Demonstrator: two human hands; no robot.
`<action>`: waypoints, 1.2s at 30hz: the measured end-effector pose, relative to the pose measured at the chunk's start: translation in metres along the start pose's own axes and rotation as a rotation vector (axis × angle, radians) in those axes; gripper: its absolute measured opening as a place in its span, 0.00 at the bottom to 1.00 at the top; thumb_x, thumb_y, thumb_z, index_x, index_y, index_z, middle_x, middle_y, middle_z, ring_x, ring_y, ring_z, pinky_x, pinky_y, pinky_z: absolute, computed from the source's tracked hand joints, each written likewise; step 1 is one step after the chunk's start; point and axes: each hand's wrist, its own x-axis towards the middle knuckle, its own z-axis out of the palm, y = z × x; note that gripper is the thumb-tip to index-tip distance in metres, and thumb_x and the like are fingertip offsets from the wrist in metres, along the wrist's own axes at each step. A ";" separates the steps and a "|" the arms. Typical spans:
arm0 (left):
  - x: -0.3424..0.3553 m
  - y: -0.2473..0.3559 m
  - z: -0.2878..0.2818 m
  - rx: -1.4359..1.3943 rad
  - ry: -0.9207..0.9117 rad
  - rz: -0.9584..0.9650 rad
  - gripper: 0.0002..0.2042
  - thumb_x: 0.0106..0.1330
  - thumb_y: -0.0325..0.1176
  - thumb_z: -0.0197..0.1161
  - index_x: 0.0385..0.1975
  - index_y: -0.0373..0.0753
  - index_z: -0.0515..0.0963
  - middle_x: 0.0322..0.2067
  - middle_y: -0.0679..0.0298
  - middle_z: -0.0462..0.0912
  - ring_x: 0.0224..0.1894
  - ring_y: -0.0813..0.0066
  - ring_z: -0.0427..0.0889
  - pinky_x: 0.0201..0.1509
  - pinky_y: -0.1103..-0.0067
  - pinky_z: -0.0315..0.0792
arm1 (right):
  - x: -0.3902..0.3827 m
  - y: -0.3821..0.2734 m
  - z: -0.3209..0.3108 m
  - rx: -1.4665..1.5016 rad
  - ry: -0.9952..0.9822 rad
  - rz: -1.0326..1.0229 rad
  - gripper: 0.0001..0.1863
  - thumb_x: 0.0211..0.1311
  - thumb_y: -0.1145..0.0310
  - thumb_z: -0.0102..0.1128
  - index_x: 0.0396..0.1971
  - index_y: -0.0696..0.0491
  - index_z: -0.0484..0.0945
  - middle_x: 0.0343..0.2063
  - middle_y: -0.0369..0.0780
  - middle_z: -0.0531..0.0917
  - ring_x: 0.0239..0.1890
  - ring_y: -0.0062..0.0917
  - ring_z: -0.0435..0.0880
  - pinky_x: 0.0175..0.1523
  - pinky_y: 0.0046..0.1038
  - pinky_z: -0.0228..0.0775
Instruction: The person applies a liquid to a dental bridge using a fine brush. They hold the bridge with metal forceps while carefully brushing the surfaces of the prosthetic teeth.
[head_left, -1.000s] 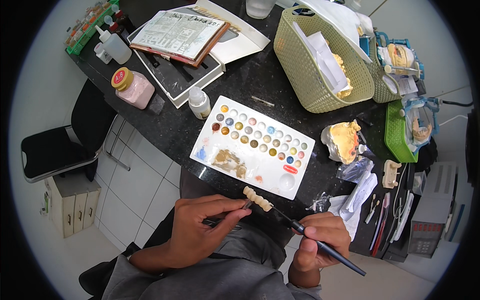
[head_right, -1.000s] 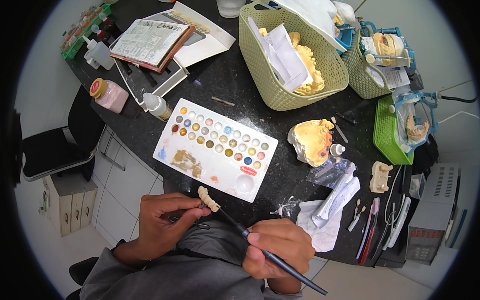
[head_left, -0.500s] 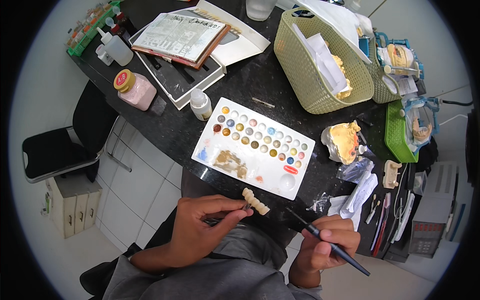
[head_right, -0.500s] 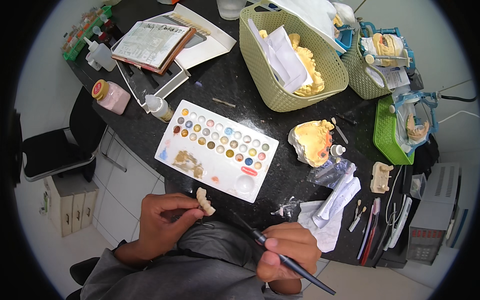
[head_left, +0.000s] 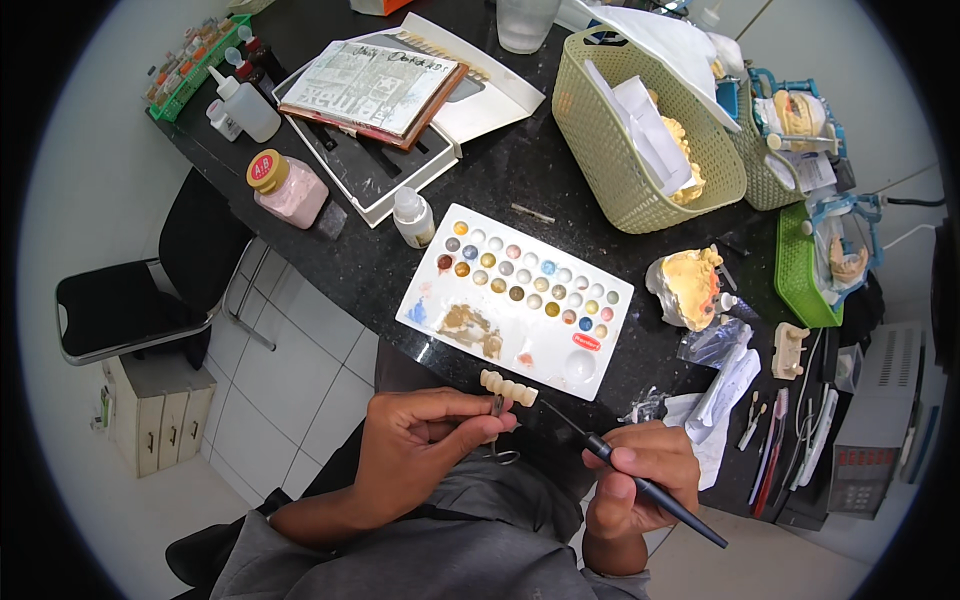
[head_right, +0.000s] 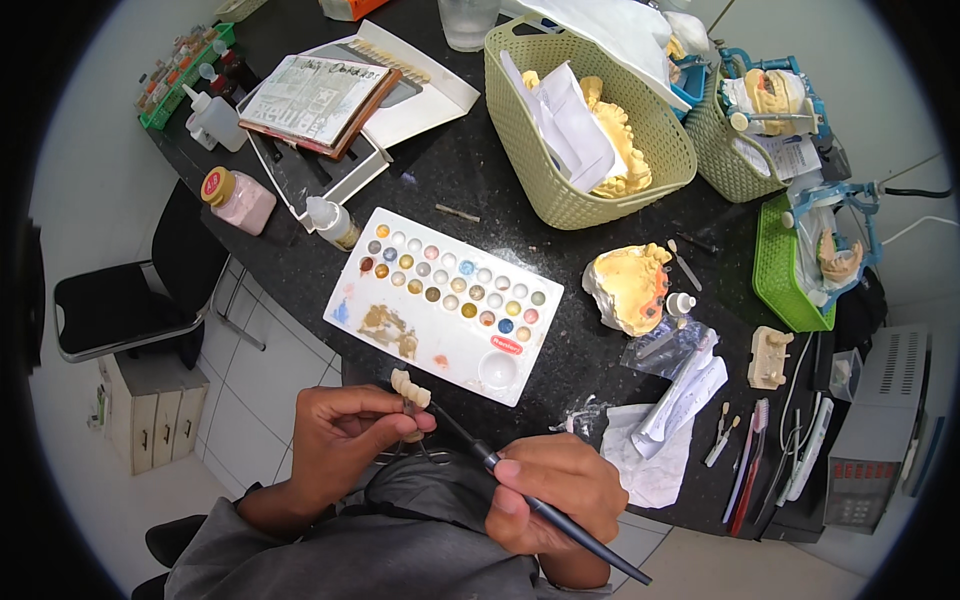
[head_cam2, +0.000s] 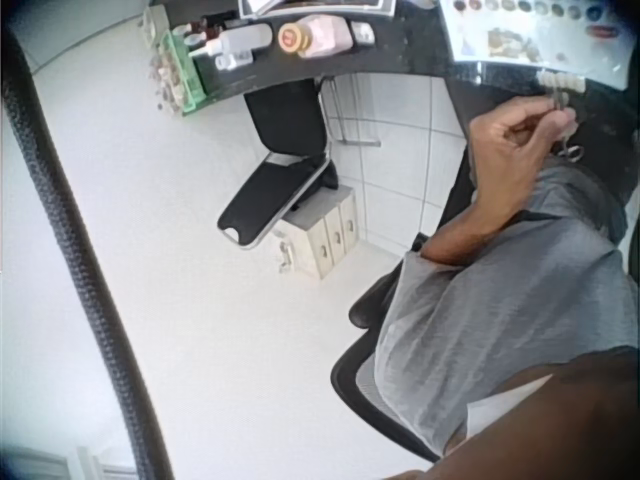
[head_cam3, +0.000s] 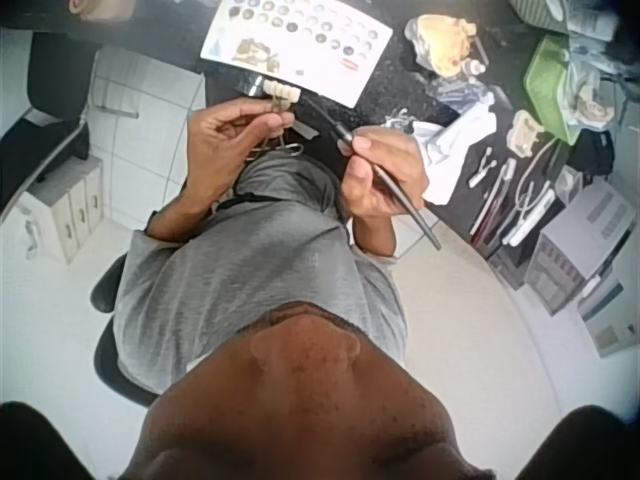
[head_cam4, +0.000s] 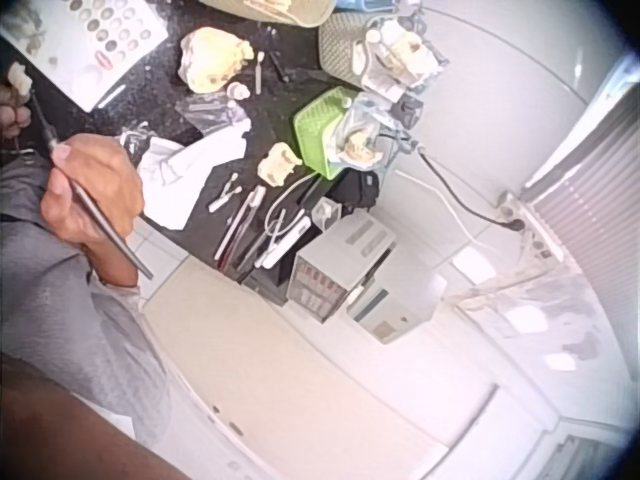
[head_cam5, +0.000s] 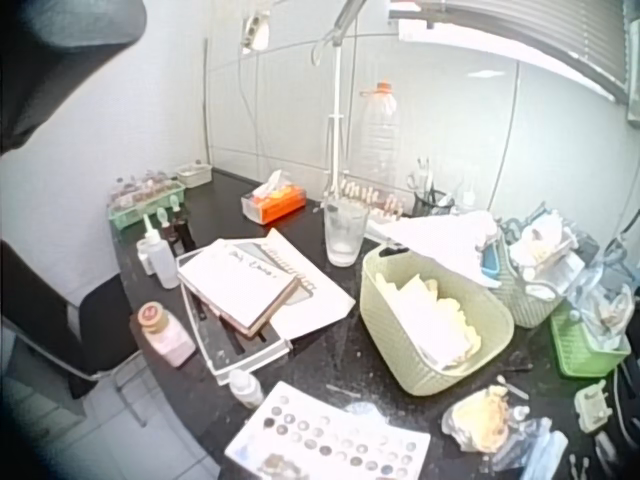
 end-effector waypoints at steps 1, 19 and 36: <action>0.000 0.002 0.001 0.003 0.009 -0.006 0.06 0.59 0.16 0.61 0.35 0.23 0.78 0.33 0.48 0.83 0.37 0.68 0.84 0.43 0.80 0.80 | 0.000 0.000 0.000 -0.003 -0.001 0.005 0.06 0.50 0.78 0.60 0.29 0.63 0.76 0.20 0.44 0.79 0.18 0.27 0.80 0.23 0.21 0.74; 0.000 -0.002 -0.002 0.014 -0.025 0.015 0.08 0.60 0.20 0.62 0.38 0.26 0.79 0.36 0.52 0.83 0.39 0.71 0.84 0.44 0.83 0.80 | -0.001 0.002 0.000 0.050 -0.003 0.008 0.07 0.47 0.79 0.61 0.29 0.64 0.76 0.20 0.44 0.79 0.18 0.27 0.80 0.22 0.21 0.75; 0.001 -0.006 -0.002 -0.090 -0.023 -0.016 0.06 0.58 0.18 0.63 0.35 0.24 0.78 0.36 0.51 0.82 0.40 0.70 0.83 0.46 0.81 0.80 | 0.002 0.001 0.002 -0.078 -0.043 -0.001 0.06 0.49 0.78 0.61 0.27 0.63 0.77 0.18 0.43 0.80 0.17 0.26 0.80 0.20 0.20 0.72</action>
